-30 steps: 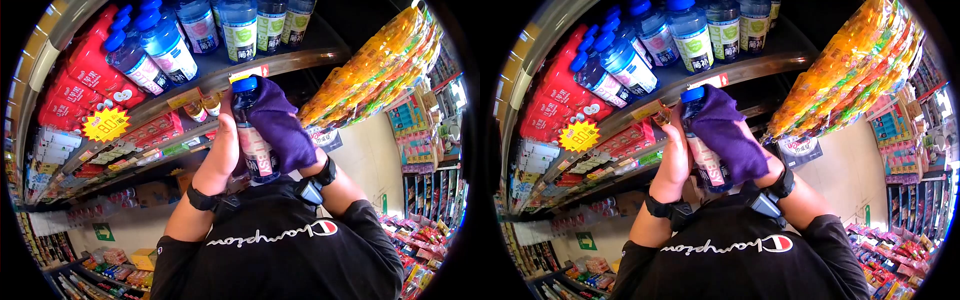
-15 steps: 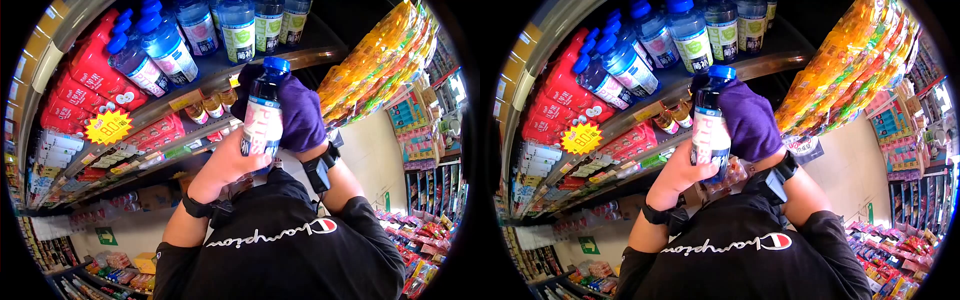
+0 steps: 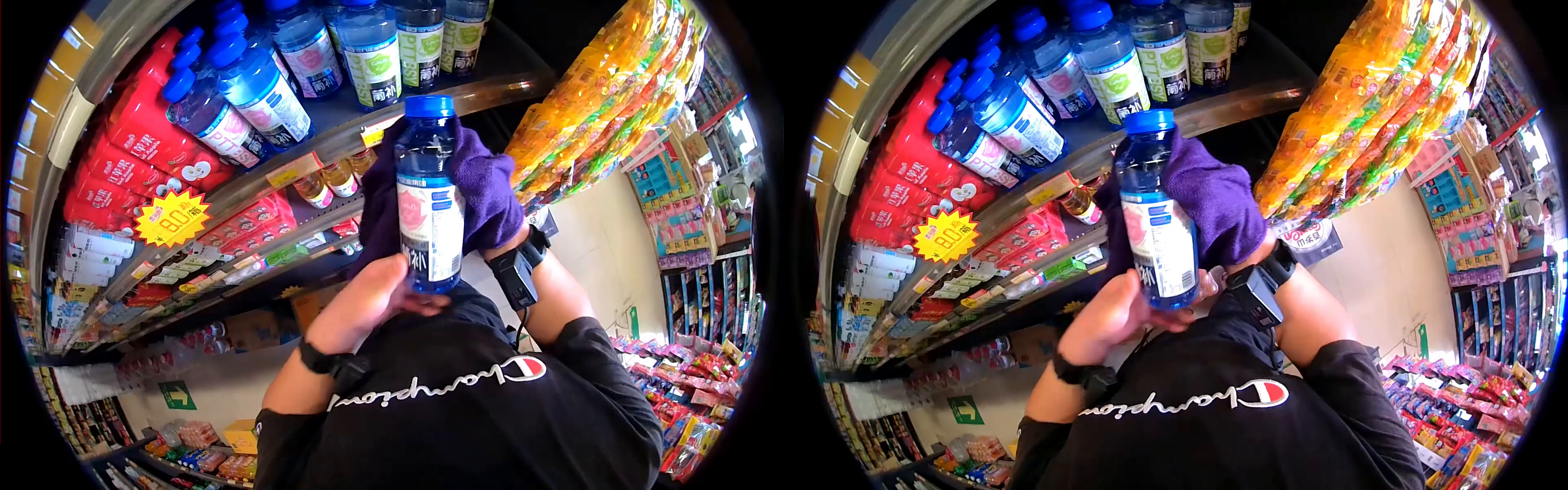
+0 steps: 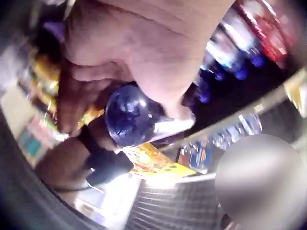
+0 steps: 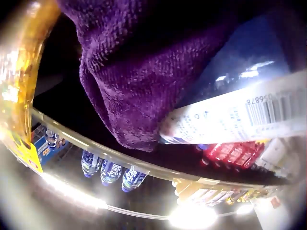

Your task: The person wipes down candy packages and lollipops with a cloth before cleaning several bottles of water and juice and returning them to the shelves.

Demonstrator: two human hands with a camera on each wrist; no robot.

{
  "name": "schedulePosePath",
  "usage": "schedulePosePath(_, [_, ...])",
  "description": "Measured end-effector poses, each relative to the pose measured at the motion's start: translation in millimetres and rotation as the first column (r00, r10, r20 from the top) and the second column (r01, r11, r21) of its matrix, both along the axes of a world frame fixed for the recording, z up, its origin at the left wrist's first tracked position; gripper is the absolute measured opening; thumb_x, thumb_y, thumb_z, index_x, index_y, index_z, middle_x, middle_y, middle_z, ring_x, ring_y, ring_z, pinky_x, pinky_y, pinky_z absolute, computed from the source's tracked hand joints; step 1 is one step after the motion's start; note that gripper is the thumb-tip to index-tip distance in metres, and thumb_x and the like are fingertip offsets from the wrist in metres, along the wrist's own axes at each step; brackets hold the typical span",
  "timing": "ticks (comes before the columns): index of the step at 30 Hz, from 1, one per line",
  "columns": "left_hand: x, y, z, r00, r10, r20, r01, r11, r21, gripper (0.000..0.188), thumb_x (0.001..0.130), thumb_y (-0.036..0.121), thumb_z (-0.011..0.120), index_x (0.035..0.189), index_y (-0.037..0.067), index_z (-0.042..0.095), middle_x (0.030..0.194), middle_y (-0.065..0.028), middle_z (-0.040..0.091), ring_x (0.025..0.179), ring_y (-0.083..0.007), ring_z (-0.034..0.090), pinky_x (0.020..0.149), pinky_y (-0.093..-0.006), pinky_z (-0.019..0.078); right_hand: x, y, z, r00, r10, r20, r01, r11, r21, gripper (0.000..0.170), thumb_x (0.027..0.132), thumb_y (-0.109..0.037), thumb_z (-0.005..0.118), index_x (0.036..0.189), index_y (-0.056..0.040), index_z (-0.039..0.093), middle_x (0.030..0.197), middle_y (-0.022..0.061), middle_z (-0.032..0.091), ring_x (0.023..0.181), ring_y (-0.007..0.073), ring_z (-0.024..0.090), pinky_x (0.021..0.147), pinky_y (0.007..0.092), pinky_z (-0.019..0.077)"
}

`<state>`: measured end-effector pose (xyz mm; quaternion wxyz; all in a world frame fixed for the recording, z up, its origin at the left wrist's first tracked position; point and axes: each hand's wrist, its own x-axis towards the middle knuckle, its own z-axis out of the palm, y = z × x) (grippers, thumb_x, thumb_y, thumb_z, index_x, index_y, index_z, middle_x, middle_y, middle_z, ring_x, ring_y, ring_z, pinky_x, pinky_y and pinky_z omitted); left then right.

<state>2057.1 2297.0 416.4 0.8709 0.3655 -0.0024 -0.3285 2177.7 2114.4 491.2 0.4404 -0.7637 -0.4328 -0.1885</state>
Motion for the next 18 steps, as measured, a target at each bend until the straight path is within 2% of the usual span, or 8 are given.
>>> schedulePosePath(2, [-1, 37, 33, 0.966, -0.222, 0.131, 0.071, 0.718, 0.692, 0.06, 0.1, 0.046, 0.052, 0.135, -0.003, 0.049, 0.119, -0.0198, 0.064, 0.101, -0.0281, 0.068, 0.085, -0.0401, 0.0565, 10, -3, -16, 0.978, -0.041, 0.203, 0.06, 0.994, -0.089, 0.026, 0.077, -0.013, 0.069, 0.101, -0.0052, 0.068, 0.105, 0.0158, 0.066, 0.103, 0.036, 0.061, 0.086, 0.0402, 0.0503])
schedulePosePath(4, [-4, 49, 40, 0.778, 0.33, 0.535, -0.618, 0.557, 0.555, 0.033, 0.098, 0.026, 0.06, 0.118, -0.001, 0.061, 0.109, -0.012, 0.067, 0.096, -0.0193, 0.066, 0.085, -0.0329, 0.0531, 6, 2, -5, 0.978, 0.004, 0.209, 0.045, 0.972, -0.231, 0.026, 0.077, -0.013, 0.069, 0.102, -0.006, 0.067, 0.101, 0.0147, 0.065, 0.098, 0.0359, 0.06, 0.081, 0.0395, 0.0508])
schedulePosePath(5, [6, 39, 48, 0.778, 0.332, 0.533, -0.618, 0.555, 0.557, 0.033, 0.098, 0.026, 0.06, 0.118, -0.001, 0.061, 0.109, -0.012, 0.067, 0.096, -0.0193, 0.066, 0.085, -0.0329, 0.0531, 0, 19, -11, 0.967, 0.153, -0.202, -0.15, 0.988, 0.031, 0.03, 0.076, -0.012, 0.069, 0.105, -0.0071, 0.066, 0.099, 0.0134, 0.065, 0.099, 0.0342, 0.06, 0.083, 0.0381, 0.0501])
schedulePosePath(6, [30, 19, 61, 0.594, 0.377, 0.71, -0.783, 0.471, 0.406, 0.03, 0.095, 0.022, 0.065, 0.113, 0.0, 0.062, 0.108, -0.0109, 0.067, 0.097, -0.018, 0.065, 0.086, -0.0314, 0.0517, 5, 33, -11, 0.959, 0.103, 0.263, -0.04, 0.971, -0.235, 0.03, 0.076, -0.01, 0.07, 0.105, -0.0055, 0.065, 0.097, 0.0129, 0.064, 0.1, 0.0319, 0.06, 0.084, 0.0368, 0.0495])
schedulePosePath(7, [49, 10, 71, 0.368, 0.397, 0.841, -0.901, 0.376, 0.216, 0.026, 0.091, 0.019, 0.069, 0.108, 0.0, 0.063, 0.107, -0.0098, 0.067, 0.097, -0.0166, 0.064, 0.087, -0.03, 0.0504, -1, 42, -10, 0.946, 0.309, -0.104, -0.306, 0.951, 0.044, 0.03, 0.076, -0.011, 0.071, 0.105, -0.0047, 0.065, 0.096, 0.0128, 0.064, 0.099, 0.0324, 0.06, 0.085, 0.0377, 0.0494])
schedulePosePath(10, [63, 8, 72, 0.632, 0.464, 0.621, -0.744, 0.587, 0.319, 0.027, 0.084, 0.01, 0.074, 0.107, 0.002, 0.062, 0.113, -0.0118, 0.067, 0.106, -0.0183, 0.061, 0.099, -0.0322, 0.0445, -8, 49, -12, 0.783, 0.422, -0.458, -0.375, 0.907, 0.193, 0.063, 0.07, -0.019, 0.081, 0.125, -0.0023, 0.054, 0.113, 0.0107, 0.063, 0.106, 0.0218, 0.06, 0.092, 0.0352, 0.0503])
schedulePosePath(12, [63, 6, 56, 0.571, 0.498, 0.653, -0.769, 0.603, 0.212, 0.023, 0.084, 0.009, 0.073, 0.102, 0.001, 0.061, 0.116, -0.015, 0.067, 0.112, -0.0202, 0.061, 0.101, -0.0331, 0.043, 2, 47, -35, 0.946, 0.321, 0.043, -0.319, 0.946, -0.052, 0.054, 0.071, -0.019, 0.078, 0.12, -0.0086, 0.059, 0.115, 0.0149, 0.062, 0.109, 0.0295, 0.059, 0.09, 0.039, 0.0506])
schedulePosePath(18, [58, -5, 36, 0.474, 0.62, 0.625, -0.848, 0.513, 0.134, 0.016, 0.086, 0.005, 0.069, 0.1, 0.002, 0.061, 0.119, -0.0213, 0.066, 0.12, -0.0249, 0.058, 0.108, -0.0392, 0.0388, -20, 43, -41, 0.991, 0.108, -0.077, -0.119, 0.98, -0.162, 0.05, 0.074, -0.019, 0.07, 0.122, -0.0092, 0.056, 0.113, 0.0181, 0.059, 0.104, 0.0368, 0.062, 0.084, 0.0433, 0.053])
